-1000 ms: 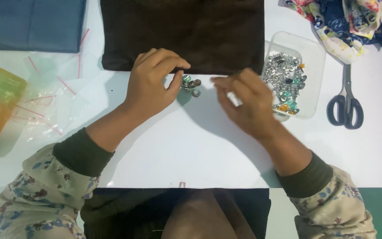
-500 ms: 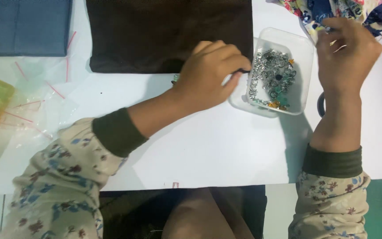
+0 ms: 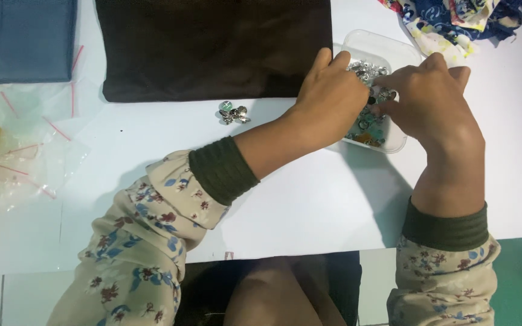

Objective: The person picks up buttons from a tray and places them into small plastic bags, eventually sealing one of the bags.

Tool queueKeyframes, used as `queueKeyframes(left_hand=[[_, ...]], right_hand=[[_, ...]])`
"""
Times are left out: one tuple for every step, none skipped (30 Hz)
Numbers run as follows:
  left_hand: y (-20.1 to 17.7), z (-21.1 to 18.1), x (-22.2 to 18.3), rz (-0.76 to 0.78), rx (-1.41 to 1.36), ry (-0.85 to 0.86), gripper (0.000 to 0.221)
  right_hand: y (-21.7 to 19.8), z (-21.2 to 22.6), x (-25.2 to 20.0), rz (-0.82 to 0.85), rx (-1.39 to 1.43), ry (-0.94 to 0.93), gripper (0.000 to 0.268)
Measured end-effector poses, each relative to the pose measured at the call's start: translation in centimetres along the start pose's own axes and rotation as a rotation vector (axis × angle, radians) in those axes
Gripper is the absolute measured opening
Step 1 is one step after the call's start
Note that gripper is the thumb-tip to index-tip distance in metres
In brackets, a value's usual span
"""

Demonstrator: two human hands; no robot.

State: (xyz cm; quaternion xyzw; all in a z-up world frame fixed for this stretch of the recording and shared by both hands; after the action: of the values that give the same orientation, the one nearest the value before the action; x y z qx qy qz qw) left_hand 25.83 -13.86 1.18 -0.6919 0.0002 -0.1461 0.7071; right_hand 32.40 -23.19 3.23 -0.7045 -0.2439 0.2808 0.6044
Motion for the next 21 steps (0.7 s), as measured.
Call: queueKeyframes(left_hand=[[0.2,0.1,0.1,0.002,-0.001,-0.001,0.034],[0.2,0.2,0.2,-0.021,-0.013,-0.002,0.032],[0.2,0.2,0.4,-0.044,-0.026,-0.003,0.031],[0.2,0.2,0.3,-0.044,-0.027,0.000,0.031],[0.3,0.3,0.1,-0.050,-0.051,-0.012,0.034],[0.3,0.5,0.1,-0.058,-0.075,-0.024,0.038],[0.2,0.6,0.2,-0.060,-0.075,-0.022,0.038],[0.4,0.7,0.2,-0.035,-0.097,-0.027,0.037],[0.6,0.8,0.1,-0.010,-0.120,-0.033,0.036],[0.8,0.9,0.0,-0.010,-0.121,-0.034,0.036],[0.7,0.9,-0.1,-0.058,-0.145,-0.026,0.036],[0.5,1.0,-0.1,-0.108,-0.165,-0.016,0.036],[0.7,1.3,-0.1,-0.109,-0.163,-0.017,0.036],[0.6,1.4,-0.1,-0.164,-0.188,-0.005,0.028],[0.5,1.6,-0.2,-0.218,-0.212,0.008,0.022],[0.5,1.7,-0.2,-0.218,-0.211,0.010,0.022],[0.6,2.0,-0.2,-0.207,-0.273,-0.025,0.025],[0.7,2.3,-0.2,-0.196,-0.336,-0.059,0.028],[0.5,2.4,-0.2,-0.197,-0.335,-0.055,0.028],[0.3,2.7,-0.3,-0.222,-0.383,-0.069,0.031],[0.1,3.0,-0.4,-0.247,-0.430,-0.082,0.037]], right_hand=[[0.3,-0.1,0.3,0.002,0.001,-0.001,0.039],[0.8,-0.3,0.5,0.015,-0.034,-0.008,0.055],[1.3,-0.5,0.6,0.027,-0.069,-0.014,0.072],[0.9,0.1,0.6,0.028,-0.068,-0.012,0.072],[0.6,0.1,0.6,0.081,0.026,0.068,0.062],[0.3,0.1,0.6,0.131,0.119,0.147,0.054],[0.5,0.1,0.5,0.130,0.119,0.149,0.054],[0.6,0.4,0.4,0.107,0.112,0.119,0.049],[0.7,0.8,0.2,0.085,0.106,0.089,0.048],[0.2,1.2,-0.1,0.086,0.105,0.088,0.048],[-0.1,1.3,-0.3,0.128,0.113,0.133,0.047],[-0.4,1.4,-0.5,0.167,0.121,0.177,0.047],[0.6,0.7,0.0,0.165,0.121,0.176,0.047],[1.0,0.8,0.5,0.080,0.091,0.057,0.042],[1.4,0.8,0.8,-0.005,0.061,-0.062,0.038],[1.4,1.1,0.8,-0.006,0.061,-0.060,0.038],[1.3,1.4,0.8,-0.002,0.222,-0.073,0.027],[1.1,1.6,0.8,0.001,0.383,-0.084,0.016],[0.5,1.6,0.7,-0.002,0.383,-0.081,0.016],[0.1,1.5,0.6,0.032,0.486,-0.053,0.016],[-0.3,1.4,0.5,0.066,0.589,-0.025,0.017]])
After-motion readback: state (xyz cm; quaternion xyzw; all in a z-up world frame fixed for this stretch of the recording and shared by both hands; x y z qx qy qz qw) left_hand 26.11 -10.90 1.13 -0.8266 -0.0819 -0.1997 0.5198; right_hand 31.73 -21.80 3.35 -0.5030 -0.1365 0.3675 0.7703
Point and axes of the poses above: each hand's wrist, its own x-axis towards the middle knuckle, its own y-axis out of the palm, z = x × y, the point moved 7 cm from there along x, towards the middle knuckle, and after that the axes turned 9 degrees about y, right-handed, at the moved point
